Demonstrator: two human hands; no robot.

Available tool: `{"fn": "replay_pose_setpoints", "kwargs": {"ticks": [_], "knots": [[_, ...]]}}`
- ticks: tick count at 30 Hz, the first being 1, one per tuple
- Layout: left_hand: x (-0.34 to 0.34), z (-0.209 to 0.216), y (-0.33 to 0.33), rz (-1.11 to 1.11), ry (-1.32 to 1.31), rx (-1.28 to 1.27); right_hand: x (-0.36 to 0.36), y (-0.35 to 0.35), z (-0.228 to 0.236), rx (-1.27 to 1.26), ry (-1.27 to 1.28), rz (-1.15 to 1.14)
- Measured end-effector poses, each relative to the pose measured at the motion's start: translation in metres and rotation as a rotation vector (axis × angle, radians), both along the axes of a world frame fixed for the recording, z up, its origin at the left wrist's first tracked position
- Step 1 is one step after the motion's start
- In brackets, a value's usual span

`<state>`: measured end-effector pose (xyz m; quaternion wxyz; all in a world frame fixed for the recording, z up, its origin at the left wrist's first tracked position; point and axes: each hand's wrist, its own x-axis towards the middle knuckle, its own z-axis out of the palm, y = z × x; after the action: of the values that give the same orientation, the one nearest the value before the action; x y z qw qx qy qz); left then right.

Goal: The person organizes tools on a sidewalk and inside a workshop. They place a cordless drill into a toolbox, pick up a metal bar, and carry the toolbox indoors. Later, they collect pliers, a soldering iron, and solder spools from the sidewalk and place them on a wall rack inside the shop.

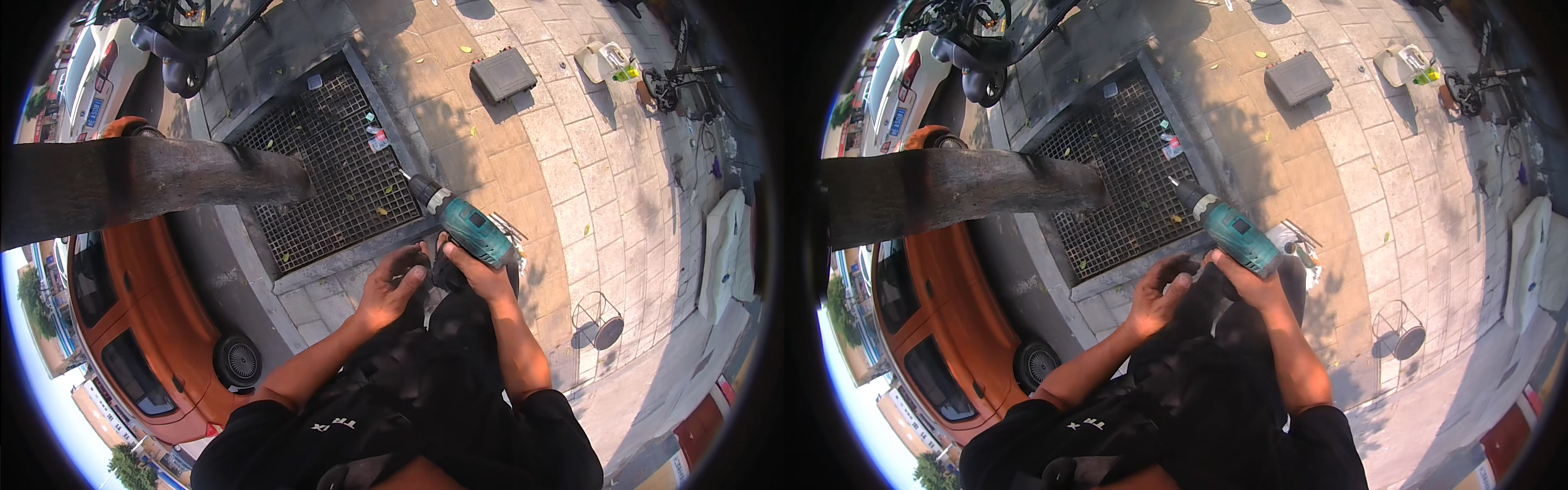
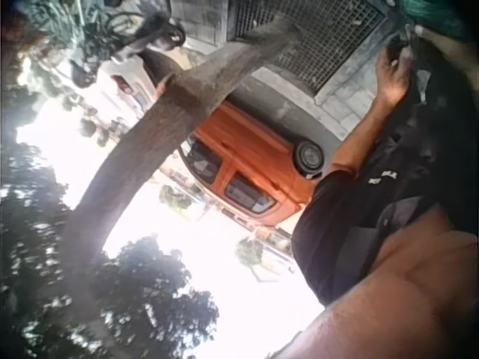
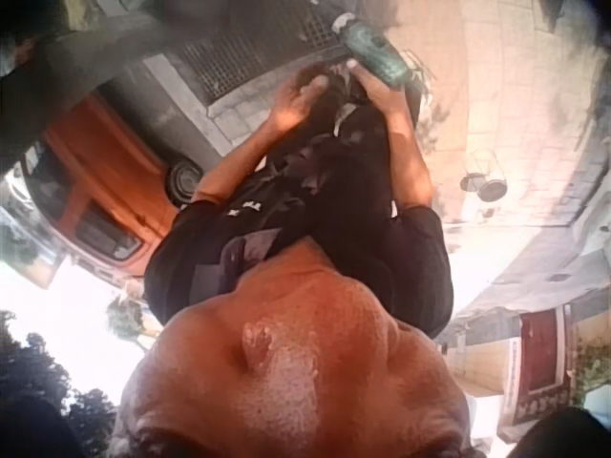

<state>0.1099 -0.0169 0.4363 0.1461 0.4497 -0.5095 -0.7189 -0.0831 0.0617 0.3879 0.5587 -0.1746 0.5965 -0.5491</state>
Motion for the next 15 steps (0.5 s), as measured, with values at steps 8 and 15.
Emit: {"fn": "replay_pose_setpoints", "kwargs": {"ticks": [8,15], "knots": [[-0.114,-0.025,-0.146,-0.200,0.025,0.314,-0.058,-0.124,-0.001,-0.167,0.142,0.096],[-0.216,-0.048,-0.253,0.156,-0.201,0.331,-0.140,-0.231,-0.033,-0.113,0.207,0.188]]}}
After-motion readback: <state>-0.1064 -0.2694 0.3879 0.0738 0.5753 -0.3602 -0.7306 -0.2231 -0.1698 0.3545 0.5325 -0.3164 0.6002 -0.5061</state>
